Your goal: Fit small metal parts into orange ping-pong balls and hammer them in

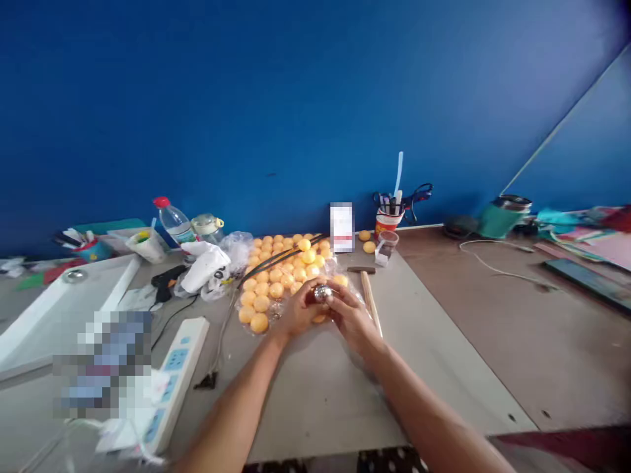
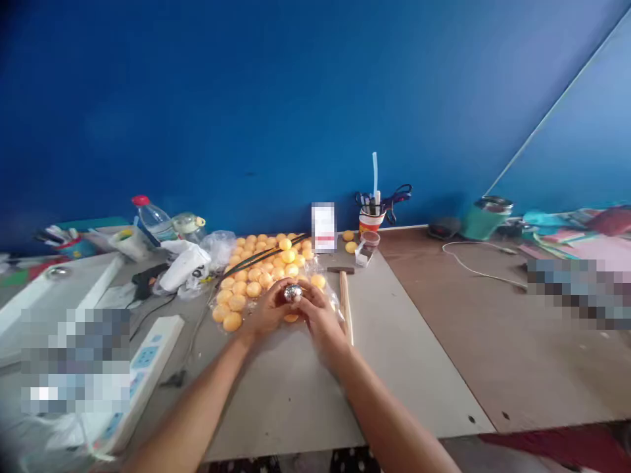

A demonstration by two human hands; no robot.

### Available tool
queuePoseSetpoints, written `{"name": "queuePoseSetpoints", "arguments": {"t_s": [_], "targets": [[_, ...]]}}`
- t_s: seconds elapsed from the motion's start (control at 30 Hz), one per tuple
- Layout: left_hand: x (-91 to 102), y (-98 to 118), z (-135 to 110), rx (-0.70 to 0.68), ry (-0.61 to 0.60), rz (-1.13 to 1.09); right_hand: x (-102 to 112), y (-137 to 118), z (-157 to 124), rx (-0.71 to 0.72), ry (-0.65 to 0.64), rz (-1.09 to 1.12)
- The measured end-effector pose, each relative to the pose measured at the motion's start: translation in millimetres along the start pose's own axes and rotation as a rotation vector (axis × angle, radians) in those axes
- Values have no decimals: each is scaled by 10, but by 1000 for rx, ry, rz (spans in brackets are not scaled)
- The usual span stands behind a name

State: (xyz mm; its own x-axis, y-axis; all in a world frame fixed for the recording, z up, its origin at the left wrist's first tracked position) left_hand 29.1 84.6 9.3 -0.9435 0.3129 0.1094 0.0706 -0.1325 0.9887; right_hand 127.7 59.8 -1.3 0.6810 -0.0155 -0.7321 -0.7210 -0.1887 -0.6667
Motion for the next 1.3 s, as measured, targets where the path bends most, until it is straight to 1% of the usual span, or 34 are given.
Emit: {"name": "queuePoseSetpoints", "arguments": {"t_s": [0.3,0.5,0.6,0.73,0.9,1.0,1.13,1.3], "targets": [[-32,-6,-28,-17,-15,-13,-18,-43,-24,24,-6,-60],[-16,15,-46,-20,-7,67,-21,-30,-12,24,-7,-74],[-13,40,-53,-39,27,150,-17,-25,-25,11,18,-60],[10,95,-64,-165,115,295,0,-36,-45,13,66,-40],[40,208,-124,-421,236,559,0,-40,-42,16,86,-35],[9,303,-168,-540,257,703,0,-40,-36,19,84,-26],[-18,387,-192,-587,254,803,12,-36,-33,27,83,-38],[-7,408,-210,-581,287,861,32,-45,-41,36,99,-73]]}}
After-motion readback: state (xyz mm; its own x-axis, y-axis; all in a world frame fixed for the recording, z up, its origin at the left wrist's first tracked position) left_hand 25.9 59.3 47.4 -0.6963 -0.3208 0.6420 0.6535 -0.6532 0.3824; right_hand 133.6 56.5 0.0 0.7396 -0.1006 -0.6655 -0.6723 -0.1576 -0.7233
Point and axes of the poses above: each hand's wrist, its own z-axis towards the middle knuckle, its own x-axis out of the back of the hand, y = z × x, the point moved 9 cm from there along z, towards the middle knuckle, and after that the axes turned 9 degrees about z, right-handed, at the moved point
